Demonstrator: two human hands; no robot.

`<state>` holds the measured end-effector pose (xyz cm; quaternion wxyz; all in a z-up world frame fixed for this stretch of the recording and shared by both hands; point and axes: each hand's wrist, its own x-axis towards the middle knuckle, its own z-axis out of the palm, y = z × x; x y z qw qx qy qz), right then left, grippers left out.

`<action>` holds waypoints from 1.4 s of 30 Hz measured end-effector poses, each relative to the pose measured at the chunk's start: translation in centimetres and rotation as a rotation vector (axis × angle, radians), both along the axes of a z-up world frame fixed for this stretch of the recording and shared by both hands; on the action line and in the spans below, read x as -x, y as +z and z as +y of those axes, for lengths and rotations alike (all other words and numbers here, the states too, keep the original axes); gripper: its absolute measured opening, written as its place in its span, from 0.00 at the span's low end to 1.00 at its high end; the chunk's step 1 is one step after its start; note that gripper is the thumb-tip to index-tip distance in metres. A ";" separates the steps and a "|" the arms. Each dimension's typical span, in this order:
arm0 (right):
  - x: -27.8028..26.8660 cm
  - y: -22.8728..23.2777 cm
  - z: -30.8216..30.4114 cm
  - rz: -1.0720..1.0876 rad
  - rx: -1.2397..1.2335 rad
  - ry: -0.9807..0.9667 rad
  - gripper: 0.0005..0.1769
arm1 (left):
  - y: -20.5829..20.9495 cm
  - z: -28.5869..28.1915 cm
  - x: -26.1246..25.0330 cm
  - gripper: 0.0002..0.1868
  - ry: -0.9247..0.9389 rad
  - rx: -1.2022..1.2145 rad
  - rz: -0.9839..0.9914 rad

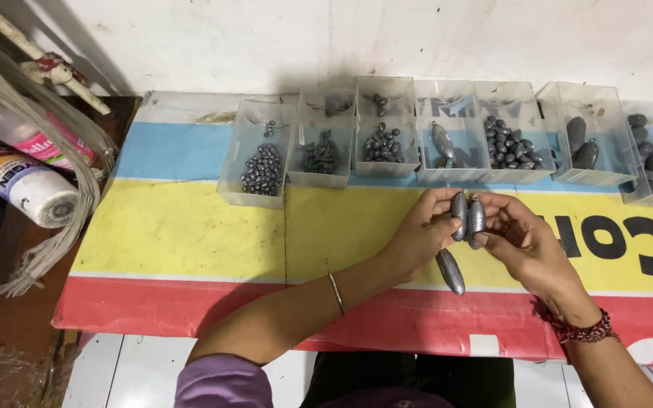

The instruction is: Sorting and inspecting lead fishing weights into different compartments of a storage bin

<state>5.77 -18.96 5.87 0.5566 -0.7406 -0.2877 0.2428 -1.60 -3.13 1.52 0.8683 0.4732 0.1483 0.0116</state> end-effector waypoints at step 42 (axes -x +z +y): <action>-0.4 -0.4 0.3 -0.588 0.154 -0.091 0.22 | -1.0 0.4 -0.2 0.28 0.106 -0.357 -0.164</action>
